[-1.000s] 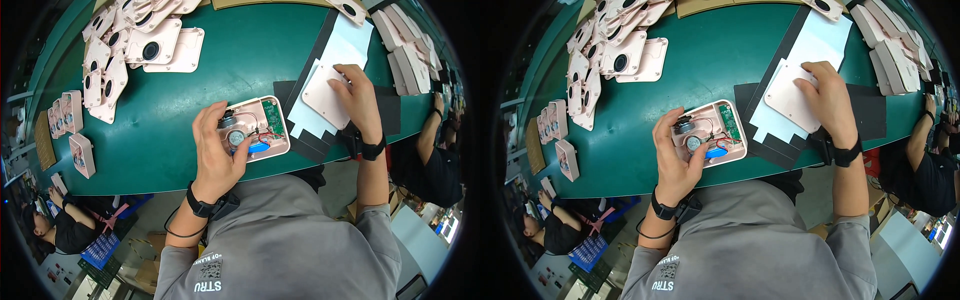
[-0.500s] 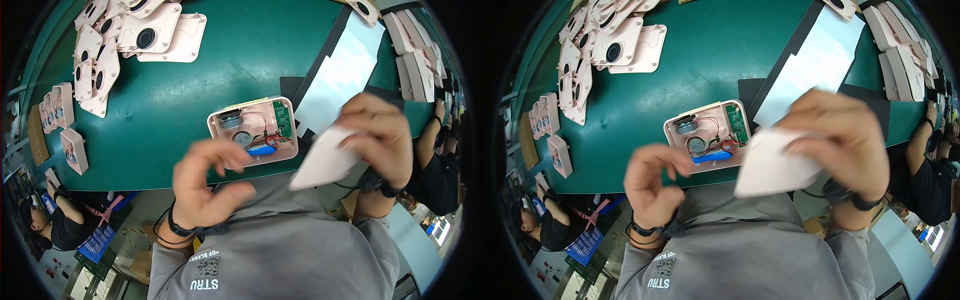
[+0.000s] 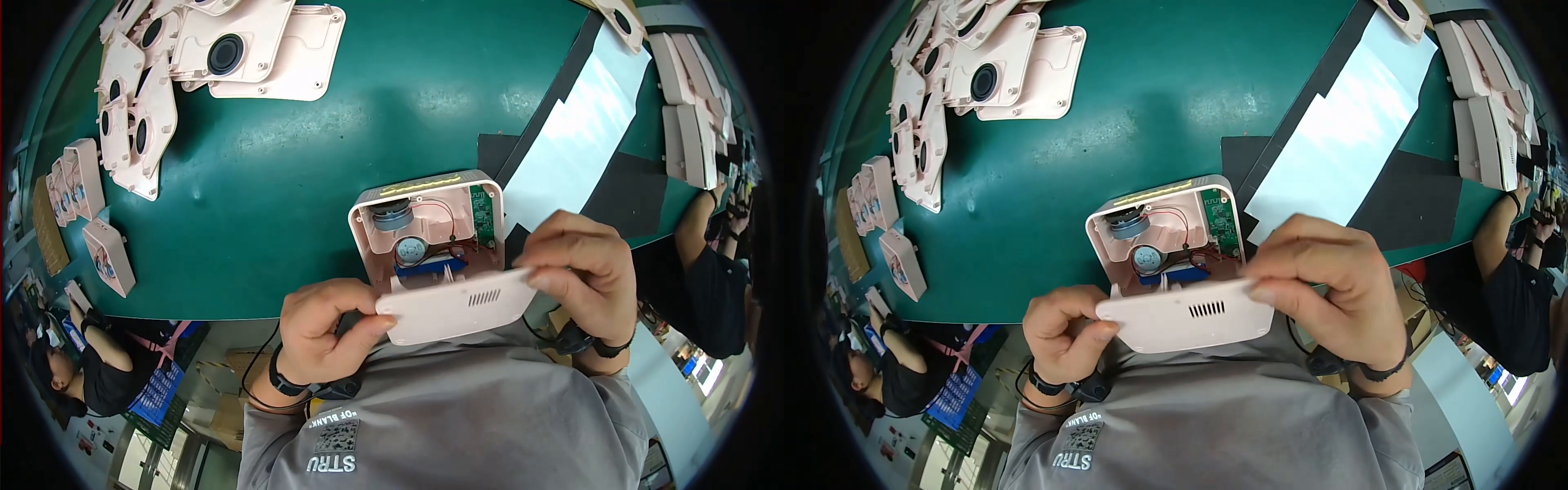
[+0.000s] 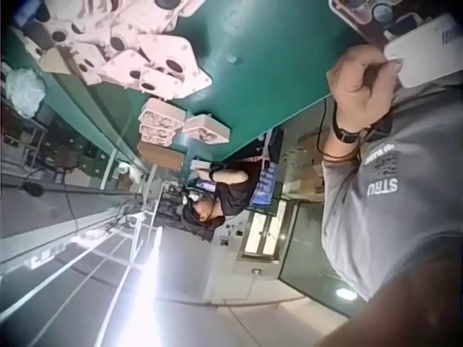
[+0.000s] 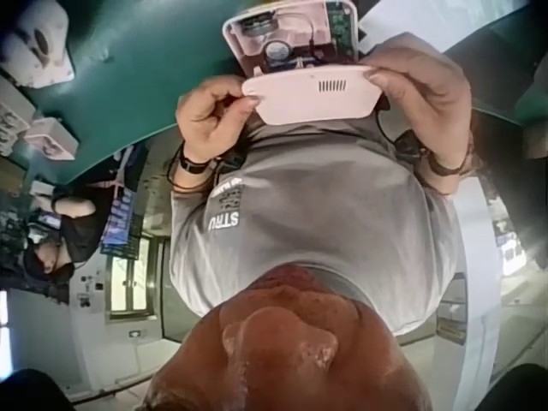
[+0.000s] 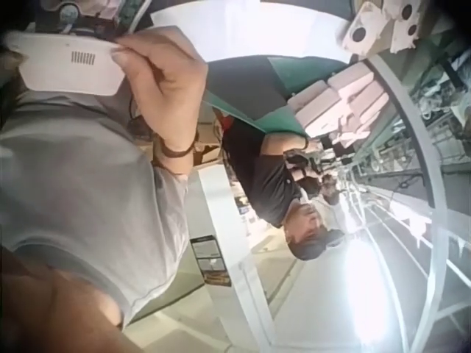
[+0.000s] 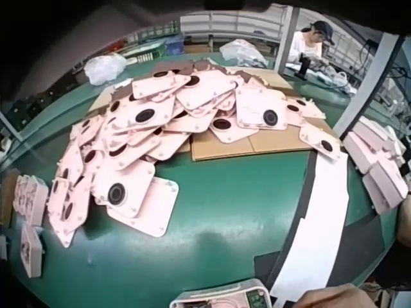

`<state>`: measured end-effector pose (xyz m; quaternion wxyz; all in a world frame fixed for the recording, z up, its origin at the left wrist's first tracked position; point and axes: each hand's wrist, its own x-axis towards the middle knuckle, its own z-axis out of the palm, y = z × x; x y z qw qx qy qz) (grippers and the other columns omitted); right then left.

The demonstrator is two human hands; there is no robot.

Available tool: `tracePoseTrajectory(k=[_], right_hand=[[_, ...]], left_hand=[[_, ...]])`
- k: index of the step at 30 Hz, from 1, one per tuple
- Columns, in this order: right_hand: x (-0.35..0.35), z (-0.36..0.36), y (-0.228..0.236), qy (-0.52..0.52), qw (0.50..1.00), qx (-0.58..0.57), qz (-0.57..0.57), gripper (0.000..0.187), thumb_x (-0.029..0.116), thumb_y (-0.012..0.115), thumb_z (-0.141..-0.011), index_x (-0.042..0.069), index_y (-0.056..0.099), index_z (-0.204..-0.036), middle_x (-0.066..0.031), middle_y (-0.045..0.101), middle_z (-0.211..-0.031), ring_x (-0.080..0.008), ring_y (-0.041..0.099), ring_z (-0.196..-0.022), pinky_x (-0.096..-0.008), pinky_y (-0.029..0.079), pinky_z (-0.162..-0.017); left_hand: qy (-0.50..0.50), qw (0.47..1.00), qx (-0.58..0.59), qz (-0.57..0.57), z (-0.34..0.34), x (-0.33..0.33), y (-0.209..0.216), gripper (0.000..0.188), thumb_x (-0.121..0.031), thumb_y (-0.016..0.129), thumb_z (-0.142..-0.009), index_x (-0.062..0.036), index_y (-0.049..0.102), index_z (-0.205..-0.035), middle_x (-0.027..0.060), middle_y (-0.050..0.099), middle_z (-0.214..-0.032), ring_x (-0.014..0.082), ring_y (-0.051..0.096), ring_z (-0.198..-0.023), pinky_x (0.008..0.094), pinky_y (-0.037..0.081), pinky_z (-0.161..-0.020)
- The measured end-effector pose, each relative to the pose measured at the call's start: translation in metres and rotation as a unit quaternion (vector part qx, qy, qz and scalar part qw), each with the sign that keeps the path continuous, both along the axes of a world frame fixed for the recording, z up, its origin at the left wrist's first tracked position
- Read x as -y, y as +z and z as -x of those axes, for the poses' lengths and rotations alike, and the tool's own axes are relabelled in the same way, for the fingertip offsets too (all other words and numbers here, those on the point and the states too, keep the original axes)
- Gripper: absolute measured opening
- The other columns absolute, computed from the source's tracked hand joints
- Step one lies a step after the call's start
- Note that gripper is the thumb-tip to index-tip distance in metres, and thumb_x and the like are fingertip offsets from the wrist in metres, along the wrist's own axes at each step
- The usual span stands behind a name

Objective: The person peels a sticker from a sheet and applies it inside a pink speaker housing before connecting wires to the circuit board. They then fit a back panel onto the housing, press the pieces together, and repeat the entire process with another unit.

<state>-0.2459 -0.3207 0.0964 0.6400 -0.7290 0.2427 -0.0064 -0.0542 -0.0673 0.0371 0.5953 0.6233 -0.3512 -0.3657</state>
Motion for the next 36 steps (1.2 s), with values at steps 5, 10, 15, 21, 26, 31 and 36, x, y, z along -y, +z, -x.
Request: tracePoseTrajectory(k=[5,10,15,21,26,31,36], right_hand=[[-0.018,-0.018,-0.015,-0.094,0.993,0.002,0.075,0.022,0.004,0.084,-0.085,-0.004,0.081,-0.106,-0.0119,0.071,-0.099,-0.0174,0.065,-0.086,-0.027,0.05,-0.072],[-0.017,-0.037,-0.021,-0.098,0.983,-0.008,0.158,0.023,0.002,0.085,-0.085,-0.004,0.081,-0.106,-0.0093,0.069,-0.094,-0.0163,0.063,-0.084,-0.0267,0.049,-0.073],[-0.014,-0.042,-0.027,-0.104,0.982,-0.027,0.158,0.023,0.001,0.085,-0.085,-0.004,0.081,-0.107,-0.0085,0.07,-0.093,-0.0161,0.063,-0.084,-0.0267,0.048,-0.072],[-0.014,-0.045,-0.031,-0.106,0.981,-0.02,0.159,0.023,0.001,0.085,-0.085,-0.004,0.081,-0.107,-0.0079,0.069,-0.092,-0.0158,0.063,-0.084,-0.0267,0.048,-0.072],[-0.017,-0.046,-0.036,-0.125,0.976,-0.024,0.177,0.023,-0.001,0.084,-0.085,-0.003,0.081,-0.107,-0.0059,0.066,-0.091,-0.0139,0.061,-0.082,-0.0259,0.046,-0.07],[-0.018,-0.049,-0.046,-0.156,0.969,-0.043,0.184,0.025,-0.004,0.082,-0.086,-0.002,0.078,-0.11,-0.0038,0.063,-0.091,-0.011,0.059,-0.08,-0.0234,0.045,-0.067],[-0.018,-0.051,-0.051,-0.159,0.97,-0.049,0.175,0.023,-0.005,0.08,-0.087,-0.003,0.074,-0.109,-0.0025,0.061,-0.091,-0.0086,0.057,-0.079,-0.0227,0.045,-0.063]], left_hand=[[0.018,0.997,-0.004,-0.076,-0.015,0.003,0.001,0.015,-0.006,0.081,-0.096,0.0012,0.069,-0.093,0.0081,0.074,-0.079,0.0119,0.069,-0.066,0.0262,0.053,-0.059],[0.064,0.993,-0.052,-0.087,-0.017,0.012,-0.006,0.016,-0.008,0.076,-0.101,0.0016,0.068,-0.092,0.007,0.073,-0.075,0.0096,0.068,-0.064,0.0241,0.051,-0.057],[0.064,0.992,-0.041,-0.099,-0.022,0.019,-0.012,0.015,-0.008,0.074,-0.103,0.0009,0.068,-0.092,0.0055,0.071,-0.072,0.0086,0.068,-0.062,0.023,0.051,-0.055],[0.085,0.991,-0.041,-0.096,-0.019,0.02,-0.014,0.015,-0.008,0.075,-0.102,0.0005,0.068,-0.091,0.0047,0.07,-0.07,0.0083,0.065,-0.061,0.0238,0.049,-0.055],[0.088,0.989,0.02,-0.116,-0.02,0.024,-0.017,0.016,-0.007,0.076,-0.1,0.0006,0.067,-0.089,0.0056,0.069,-0.07,0.0083,0.062,-0.059,0.0249,0.047,-0.055],[0.052,0.983,0.076,-0.157,-0.031,0.035,-0.012,0.016,-0.006,0.078,-0.097,0.0005,0.067,-0.089,0.0076,0.069,-0.075,0.012,0.061,-0.061,0.0269,0.047,-0.057],[0.018,0.948,0.307,-0.089,-0.032,0.056,-0.01,0.029,-0.016,0.084,-0.09,-0.0041,0.068,-0.111,0.0189,0.071,-0.118,0.0295,0.07,-0.1,0.0402,0.054,-0.084]])
